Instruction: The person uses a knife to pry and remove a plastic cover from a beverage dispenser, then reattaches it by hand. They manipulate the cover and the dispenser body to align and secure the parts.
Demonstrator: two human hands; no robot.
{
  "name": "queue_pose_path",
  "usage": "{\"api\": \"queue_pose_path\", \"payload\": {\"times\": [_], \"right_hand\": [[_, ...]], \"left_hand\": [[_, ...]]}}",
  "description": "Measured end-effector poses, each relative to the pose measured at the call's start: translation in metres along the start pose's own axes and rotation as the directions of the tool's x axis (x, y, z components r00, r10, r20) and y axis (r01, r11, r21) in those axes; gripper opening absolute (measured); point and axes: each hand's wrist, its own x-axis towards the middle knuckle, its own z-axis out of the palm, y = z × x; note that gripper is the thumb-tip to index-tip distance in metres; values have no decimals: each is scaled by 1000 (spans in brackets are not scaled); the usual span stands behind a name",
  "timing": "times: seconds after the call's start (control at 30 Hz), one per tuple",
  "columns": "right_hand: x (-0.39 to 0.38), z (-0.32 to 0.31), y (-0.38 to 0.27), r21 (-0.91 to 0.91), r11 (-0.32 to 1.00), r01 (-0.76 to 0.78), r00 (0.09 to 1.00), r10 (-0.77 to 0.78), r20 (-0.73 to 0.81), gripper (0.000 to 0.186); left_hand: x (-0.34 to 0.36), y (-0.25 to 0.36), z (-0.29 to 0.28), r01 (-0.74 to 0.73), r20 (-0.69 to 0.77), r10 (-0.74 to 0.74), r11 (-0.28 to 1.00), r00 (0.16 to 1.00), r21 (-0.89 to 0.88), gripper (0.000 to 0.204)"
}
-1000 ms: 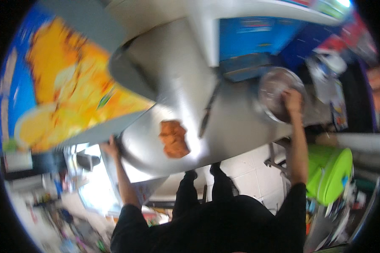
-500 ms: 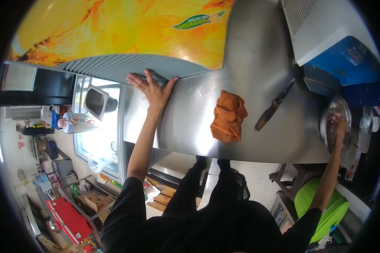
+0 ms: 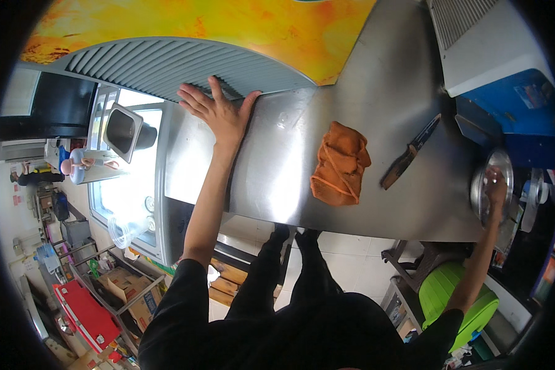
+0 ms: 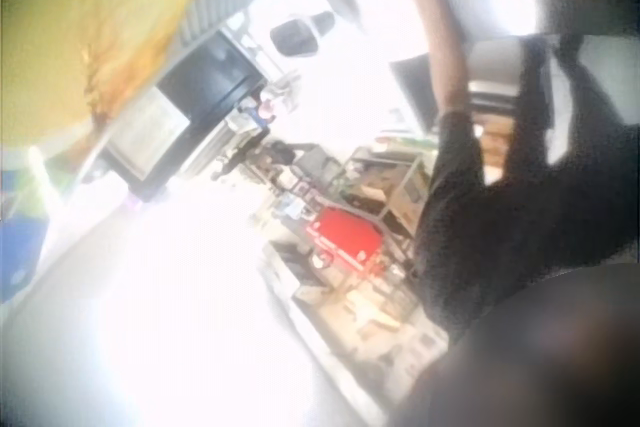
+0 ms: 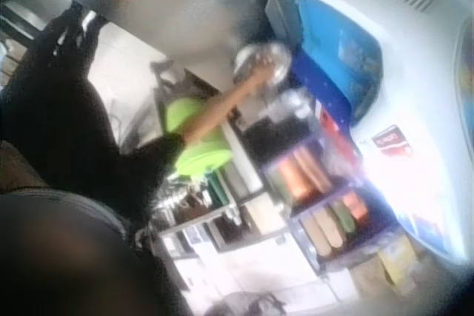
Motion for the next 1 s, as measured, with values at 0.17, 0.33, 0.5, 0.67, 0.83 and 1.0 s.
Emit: {"api": "queue_pose_path", "payload": {"times": [0.17,0.33,0.5,0.67,0.83,1.0], "right_hand": [[4,0,-16,-85,996,38,999,-38,3,18],[1,8,-17,-88,992,-94,995,96,13,19],[-14,0,-23,200,952,-232,963,254,-87,18],[-19,-47,-71,427,780,-458,782,582,-224,13],[-64,-70,-239,840,526,-134,955,295,-32,16],[-87,-10,-444,963,80,-257,966,6,257,13]], "left_hand": [[0,9,-5,94,18,-94,996,995,8,117],[1,13,-10,133,1,-133,991,991,9,120],[4,9,-9,44,-78,-37,995,996,92,124],[12,18,-7,25,-134,-7,991,991,132,121],[8,16,-6,78,-119,-69,994,991,76,119],[-1,10,-7,149,5,-150,987,989,55,118]]}}
